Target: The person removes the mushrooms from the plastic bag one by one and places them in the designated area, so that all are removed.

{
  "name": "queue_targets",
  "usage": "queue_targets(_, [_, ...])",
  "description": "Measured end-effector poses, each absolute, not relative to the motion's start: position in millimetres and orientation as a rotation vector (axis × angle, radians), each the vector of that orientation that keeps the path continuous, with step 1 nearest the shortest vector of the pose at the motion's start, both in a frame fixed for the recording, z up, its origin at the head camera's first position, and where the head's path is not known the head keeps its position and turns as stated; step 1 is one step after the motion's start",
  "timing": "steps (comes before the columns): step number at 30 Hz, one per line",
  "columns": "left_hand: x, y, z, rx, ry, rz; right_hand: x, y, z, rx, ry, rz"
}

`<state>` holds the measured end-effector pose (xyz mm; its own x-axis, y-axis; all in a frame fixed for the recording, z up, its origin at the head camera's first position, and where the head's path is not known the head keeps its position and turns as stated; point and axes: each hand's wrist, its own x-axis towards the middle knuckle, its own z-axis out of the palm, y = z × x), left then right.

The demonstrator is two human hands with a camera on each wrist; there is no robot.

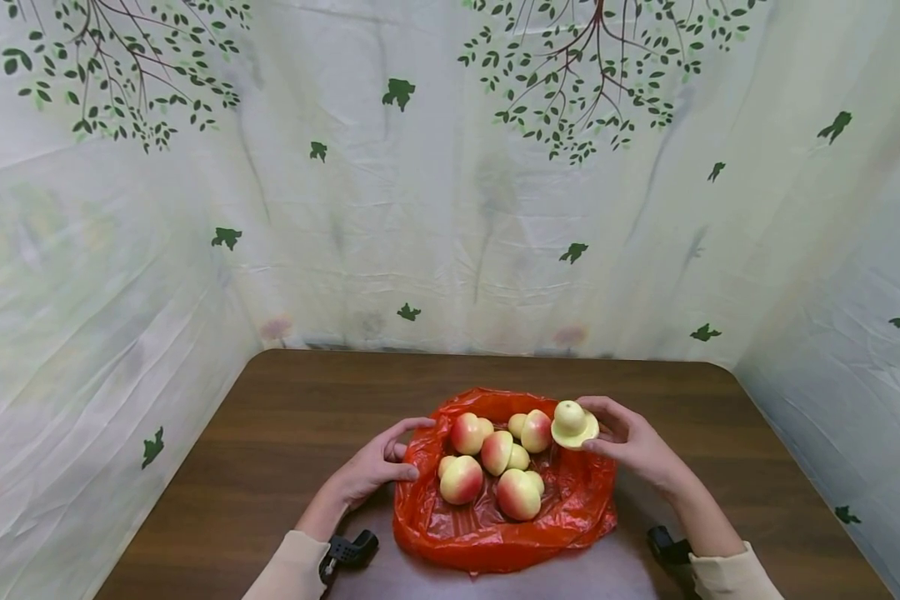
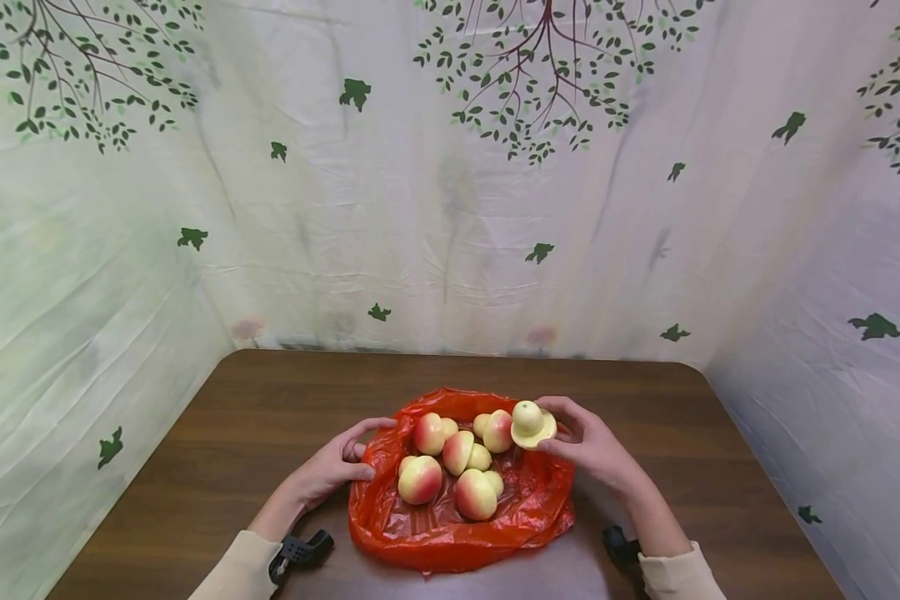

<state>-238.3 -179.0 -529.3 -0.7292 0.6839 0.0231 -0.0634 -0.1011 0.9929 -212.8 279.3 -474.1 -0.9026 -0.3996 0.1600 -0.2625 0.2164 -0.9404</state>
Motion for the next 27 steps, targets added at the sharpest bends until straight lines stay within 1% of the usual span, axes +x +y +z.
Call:
queue_targets(8, [-238.1,-180.3,-529.7,0.692,1.653,1.886,-214.1,284.2,-467.5,-0.639,2.477,-1.812])
queue_targets(17, [-238.3,-180.5,-529.6,0.687,1.636,1.892,-222.9,291.7,-459.3,-0.519,2.585,-1.852])
queue_targets(27, [-238.6,-180.5,-529.8,0.690,1.629,1.895,-240.2,304.6,-464.9,-0.381,2.630,-1.854])
